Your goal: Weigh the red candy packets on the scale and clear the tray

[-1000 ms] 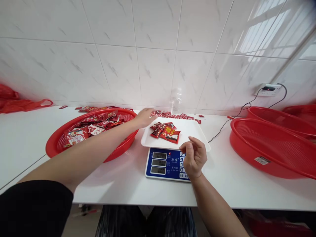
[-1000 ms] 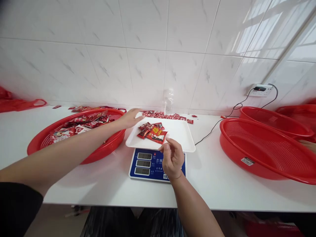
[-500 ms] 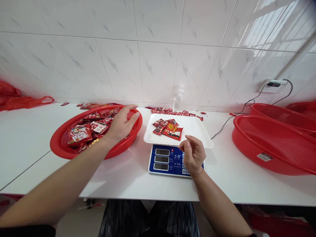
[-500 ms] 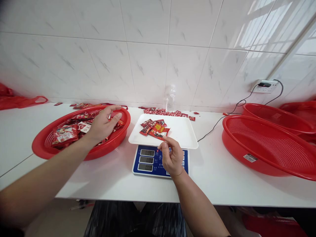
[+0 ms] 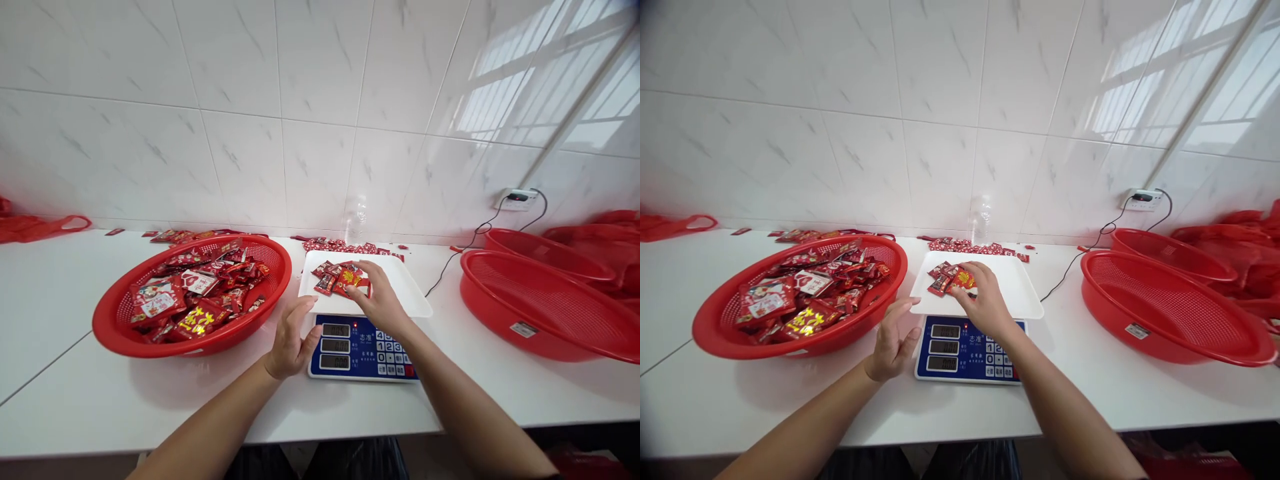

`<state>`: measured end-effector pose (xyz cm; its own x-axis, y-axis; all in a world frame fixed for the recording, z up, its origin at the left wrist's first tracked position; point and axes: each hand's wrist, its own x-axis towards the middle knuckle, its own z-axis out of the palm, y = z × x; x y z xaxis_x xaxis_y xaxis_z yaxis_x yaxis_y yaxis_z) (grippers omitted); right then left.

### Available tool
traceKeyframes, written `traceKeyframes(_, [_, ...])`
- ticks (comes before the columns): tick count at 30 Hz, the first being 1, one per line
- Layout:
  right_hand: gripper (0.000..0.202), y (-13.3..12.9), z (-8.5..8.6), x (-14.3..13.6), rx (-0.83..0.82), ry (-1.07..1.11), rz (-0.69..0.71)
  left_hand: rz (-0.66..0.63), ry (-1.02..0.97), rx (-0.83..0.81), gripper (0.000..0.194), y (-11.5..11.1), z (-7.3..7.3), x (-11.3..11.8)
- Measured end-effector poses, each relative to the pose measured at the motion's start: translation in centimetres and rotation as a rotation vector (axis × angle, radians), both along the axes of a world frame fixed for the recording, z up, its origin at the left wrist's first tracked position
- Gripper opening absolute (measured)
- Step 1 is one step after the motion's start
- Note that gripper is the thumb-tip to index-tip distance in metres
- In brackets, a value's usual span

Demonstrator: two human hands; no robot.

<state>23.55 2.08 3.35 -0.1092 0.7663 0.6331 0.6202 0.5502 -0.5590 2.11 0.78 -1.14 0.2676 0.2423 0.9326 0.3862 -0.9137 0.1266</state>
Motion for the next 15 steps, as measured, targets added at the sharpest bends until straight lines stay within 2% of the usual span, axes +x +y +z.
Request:
traceKeyframes(5, [0.083, 4.2, 1.4, -1.2, -0.365, -0.491, 0.005, 0.022, -0.062, -0.107, 0.047, 0.0, 0.0, -0.5])
traceKeyframes(8, [0.089, 6.1, 1.6, -2.0, -0.502, -0.644, 0.031, 0.017, -0.127, -0.187, 0.045, 0.4, -0.2, -1.0])
traceKeyframes(10, [0.088, 6.8, 1.5, -2.2, -0.508, -0.692, 0.052, 0.003, -0.173, -0.245, 0.045, 0.6, -0.3, -1.2])
traceKeyframes(15, [0.077, 7.2, 1.2, -2.1, -0.380, -0.718, 0.062, -0.005, -0.197, -0.324, 0.042, 0.4, -0.2, -1.2])
